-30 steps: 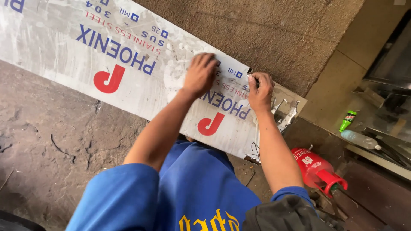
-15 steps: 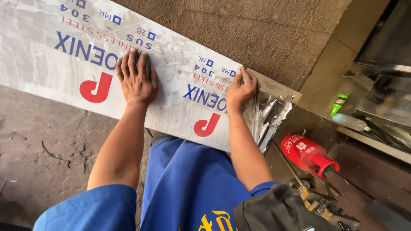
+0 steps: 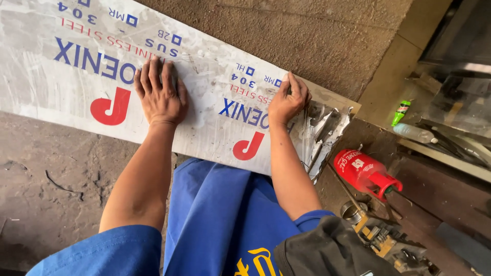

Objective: Removing the protective plastic film from a large stainless steel sheet by picking at the edges and peeling it back.

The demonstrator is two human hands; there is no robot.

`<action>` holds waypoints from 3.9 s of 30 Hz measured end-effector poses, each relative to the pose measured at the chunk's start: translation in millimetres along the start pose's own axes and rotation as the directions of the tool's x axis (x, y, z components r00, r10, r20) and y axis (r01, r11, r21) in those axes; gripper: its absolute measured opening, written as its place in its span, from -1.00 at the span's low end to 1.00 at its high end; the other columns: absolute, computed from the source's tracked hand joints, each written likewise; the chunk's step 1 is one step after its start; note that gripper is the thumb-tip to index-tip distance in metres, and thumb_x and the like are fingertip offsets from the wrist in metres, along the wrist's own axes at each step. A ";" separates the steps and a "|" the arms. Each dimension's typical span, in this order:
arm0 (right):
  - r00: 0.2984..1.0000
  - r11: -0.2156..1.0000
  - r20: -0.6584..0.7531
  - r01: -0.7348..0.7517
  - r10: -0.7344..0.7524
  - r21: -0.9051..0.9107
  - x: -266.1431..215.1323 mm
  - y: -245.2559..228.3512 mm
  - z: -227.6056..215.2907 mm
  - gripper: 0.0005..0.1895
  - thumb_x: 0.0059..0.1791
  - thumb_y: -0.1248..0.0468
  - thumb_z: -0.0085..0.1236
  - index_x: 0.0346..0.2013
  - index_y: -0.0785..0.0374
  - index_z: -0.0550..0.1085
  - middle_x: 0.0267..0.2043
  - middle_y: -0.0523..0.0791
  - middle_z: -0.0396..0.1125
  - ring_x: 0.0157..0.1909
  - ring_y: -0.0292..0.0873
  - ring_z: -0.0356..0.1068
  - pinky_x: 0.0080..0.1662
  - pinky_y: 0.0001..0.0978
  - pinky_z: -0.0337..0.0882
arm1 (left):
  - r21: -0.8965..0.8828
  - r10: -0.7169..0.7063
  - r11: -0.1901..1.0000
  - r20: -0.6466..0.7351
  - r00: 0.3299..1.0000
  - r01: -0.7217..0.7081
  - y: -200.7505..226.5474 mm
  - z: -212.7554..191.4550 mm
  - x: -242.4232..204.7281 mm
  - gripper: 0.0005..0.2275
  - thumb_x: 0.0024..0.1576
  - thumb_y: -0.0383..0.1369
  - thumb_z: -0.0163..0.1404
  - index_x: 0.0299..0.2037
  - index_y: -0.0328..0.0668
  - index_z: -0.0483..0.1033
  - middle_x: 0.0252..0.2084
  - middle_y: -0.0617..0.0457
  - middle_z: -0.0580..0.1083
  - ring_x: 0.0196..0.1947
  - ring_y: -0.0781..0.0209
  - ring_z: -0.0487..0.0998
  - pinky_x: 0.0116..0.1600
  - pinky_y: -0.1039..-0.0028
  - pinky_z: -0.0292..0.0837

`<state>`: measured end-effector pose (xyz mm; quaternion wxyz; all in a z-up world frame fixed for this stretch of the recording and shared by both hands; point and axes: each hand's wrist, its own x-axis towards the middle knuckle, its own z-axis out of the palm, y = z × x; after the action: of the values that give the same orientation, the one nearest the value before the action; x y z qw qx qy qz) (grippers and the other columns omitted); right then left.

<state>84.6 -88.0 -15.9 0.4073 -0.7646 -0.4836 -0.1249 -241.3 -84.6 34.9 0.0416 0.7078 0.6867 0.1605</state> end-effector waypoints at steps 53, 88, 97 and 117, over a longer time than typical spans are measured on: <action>0.965 0.974 0.235 -0.158 0.118 0.160 37.1 -18.8 -45.1 -0.88 0.00 0.37 0.23 -0.19 0.24 0.64 -0.25 0.03 0.50 -0.17 0.15 0.51 -0.01 -0.11 0.42 | 0.037 0.029 0.999 0.008 1.000 -0.029 -10.5 22.5 -6.5 -0.53 0.25 -0.11 -0.09 0.34 -0.01 0.23 0.40 -0.08 0.10 0.45 -0.17 -0.02 0.47 -0.05 -0.25; 0.159 0.970 0.972 0.147 0.170 -0.194 142.4 -73.3 -54.1 -0.81 0.10 0.33 0.14 -0.07 0.44 0.49 -0.11 0.12 0.46 -0.19 0.00 0.48 -0.07 -0.11 0.53 | -0.042 -0.003 0.999 0.094 0.996 0.007 -3.2 7.7 -5.7 -0.52 0.30 -0.17 -0.12 0.38 -0.20 0.39 0.45 -0.24 0.19 0.46 -0.23 0.06 0.51 -0.11 -0.27; 0.743 0.999 0.669 -0.033 0.032 -0.011 81.6 -12.9 -56.3 -0.89 0.02 0.26 0.30 -0.18 0.14 0.66 -0.25 -0.01 0.48 -0.12 0.12 0.50 -0.07 -0.11 0.52 | 0.012 0.002 1.000 0.040 0.999 -0.002 -8.7 23.7 -8.3 -0.52 0.23 -0.11 -0.07 0.34 -0.03 0.27 0.42 -0.07 0.08 0.47 -0.17 -0.05 0.48 -0.12 -0.24; -0.033 0.762 0.774 0.207 0.632 -0.613 183.5 -177.4 -46.8 -0.89 0.11 0.41 0.00 -0.18 0.45 0.43 -0.19 0.01 0.38 -0.21 -0.11 0.43 0.28 0.13 0.34 | -0.054 -0.088 0.993 0.280 0.956 0.108 -0.3 4.4 -2.6 -0.47 0.32 -0.09 -0.29 0.45 -0.13 0.26 0.53 -0.19 0.07 0.53 -0.16 -0.10 0.55 -0.04 -0.49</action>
<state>36.7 29.8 210.3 -0.2906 -0.7711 -0.4208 0.3794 -240.3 -86.5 30.3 0.1696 0.6865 0.7024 0.0812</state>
